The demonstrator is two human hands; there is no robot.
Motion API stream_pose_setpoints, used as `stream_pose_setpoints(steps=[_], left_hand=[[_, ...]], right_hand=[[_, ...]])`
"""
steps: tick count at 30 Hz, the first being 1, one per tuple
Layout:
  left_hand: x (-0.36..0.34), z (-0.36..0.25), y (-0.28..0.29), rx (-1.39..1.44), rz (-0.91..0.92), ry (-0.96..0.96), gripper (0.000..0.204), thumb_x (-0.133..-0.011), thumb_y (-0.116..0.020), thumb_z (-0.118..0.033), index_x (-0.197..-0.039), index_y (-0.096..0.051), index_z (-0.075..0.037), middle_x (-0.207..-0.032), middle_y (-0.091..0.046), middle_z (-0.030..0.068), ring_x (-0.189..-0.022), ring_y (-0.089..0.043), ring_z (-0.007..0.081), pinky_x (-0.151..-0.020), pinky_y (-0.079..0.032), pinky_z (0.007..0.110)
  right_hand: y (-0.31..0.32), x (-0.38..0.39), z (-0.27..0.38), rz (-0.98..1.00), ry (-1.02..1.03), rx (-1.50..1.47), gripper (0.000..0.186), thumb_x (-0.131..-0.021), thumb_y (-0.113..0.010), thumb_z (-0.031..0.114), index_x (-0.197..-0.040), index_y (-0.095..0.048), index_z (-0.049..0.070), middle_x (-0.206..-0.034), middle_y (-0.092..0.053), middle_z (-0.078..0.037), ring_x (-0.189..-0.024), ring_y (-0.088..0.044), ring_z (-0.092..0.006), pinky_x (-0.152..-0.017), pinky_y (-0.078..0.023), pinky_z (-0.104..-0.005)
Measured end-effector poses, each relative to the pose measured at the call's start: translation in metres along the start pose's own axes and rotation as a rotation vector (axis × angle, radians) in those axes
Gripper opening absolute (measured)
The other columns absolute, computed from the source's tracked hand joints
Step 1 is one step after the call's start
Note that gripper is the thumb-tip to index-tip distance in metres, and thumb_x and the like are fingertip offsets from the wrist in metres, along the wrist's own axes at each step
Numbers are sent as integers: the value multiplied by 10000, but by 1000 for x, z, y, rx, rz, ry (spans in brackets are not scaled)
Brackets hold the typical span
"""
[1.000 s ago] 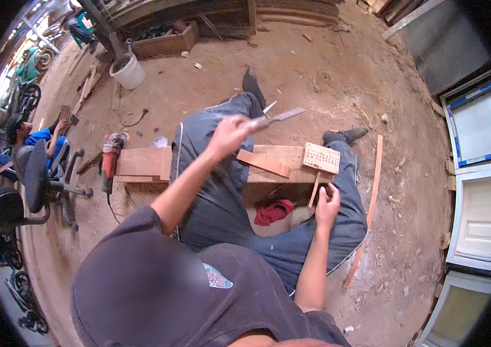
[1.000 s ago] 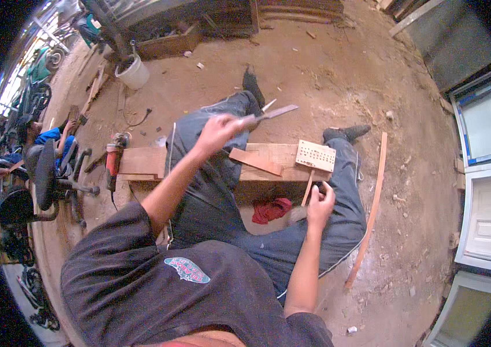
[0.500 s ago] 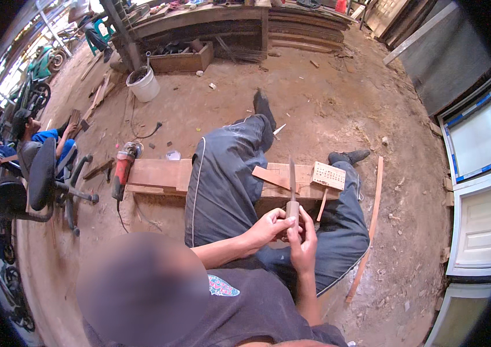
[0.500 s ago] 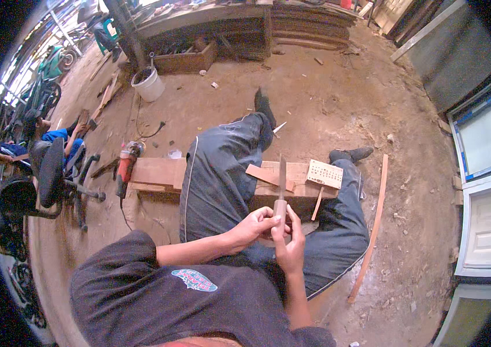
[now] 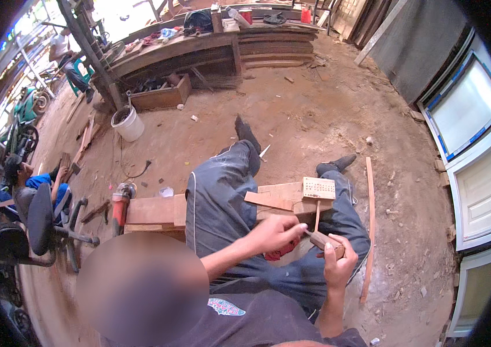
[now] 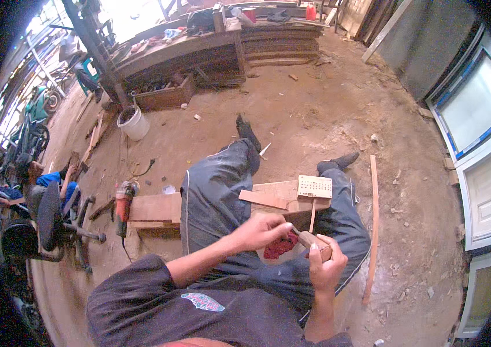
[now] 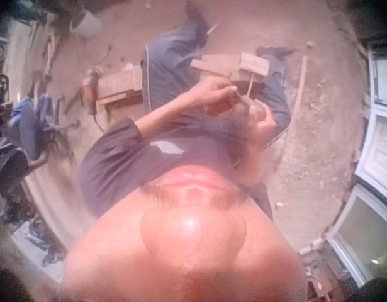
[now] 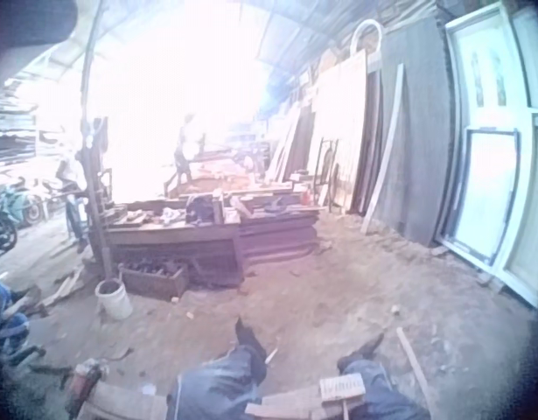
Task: The person sits on the ground and uses a mallet to strike a tool against a block of wood. They repeatedly strike the tool to create holes or patterns and lift the block of wood to look at the work.
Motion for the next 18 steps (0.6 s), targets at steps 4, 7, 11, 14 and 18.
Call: stream_pose_setpoints(steps=[4,7,11,14,18], left_hand=[[-21,19,47,-728,-241,-91,320,-867,-659,-296,-1061,-629,-44,-1023,-669,189,-1013,-626,365,-864,-478,448],[-35,77,50,-885,-284,-157,538,-833,-669,-312,-1277,-526,-43,-1287,-543,238,-1211,-519,380,-963,-426,487],[-35,118,47,-1013,-208,-131,628,-855,-641,-326,-1388,-447,-57,-1419,-424,279,-1311,-406,455,-1052,-368,524],[-36,139,31,-1043,-84,-107,551,-869,-633,-305,-1346,-497,-66,-1400,-441,282,-1272,-431,469,-1053,-375,511],[-38,139,32,-1057,-72,-135,539,-870,-654,-272,-1327,-513,-22,-1397,-461,264,-1287,-447,424,-1099,-343,486]], right_hand=[[-3,-1,0,35,10,43,253,-880,-624,168,-968,-634,-68,-811,-675,-118,-661,-655,-146,-524,-556,-275],[-5,-3,1,8,91,187,241,-873,-648,190,-917,-638,-46,-730,-660,-83,-616,-639,-123,-504,-540,-266],[-5,-14,9,-19,120,231,214,-874,-649,225,-830,-629,16,-618,-614,-33,-496,-589,-101,-467,-451,-248],[-7,-18,-8,6,59,222,186,-881,-660,195,-887,-635,11,-643,-632,-39,-507,-597,-98,-468,-460,-248],[-16,-18,-5,36,15,220,231,-856,-700,231,-886,-637,11,-673,-658,-57,-544,-615,-103,-501,-472,-260]])
Point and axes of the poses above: each hand's wrist, its own x-axis away from the middle knuckle, its own y-axis out of the back of the hand, z = x × y, the point moved 5 cm from there along -x, towards the middle knuckle
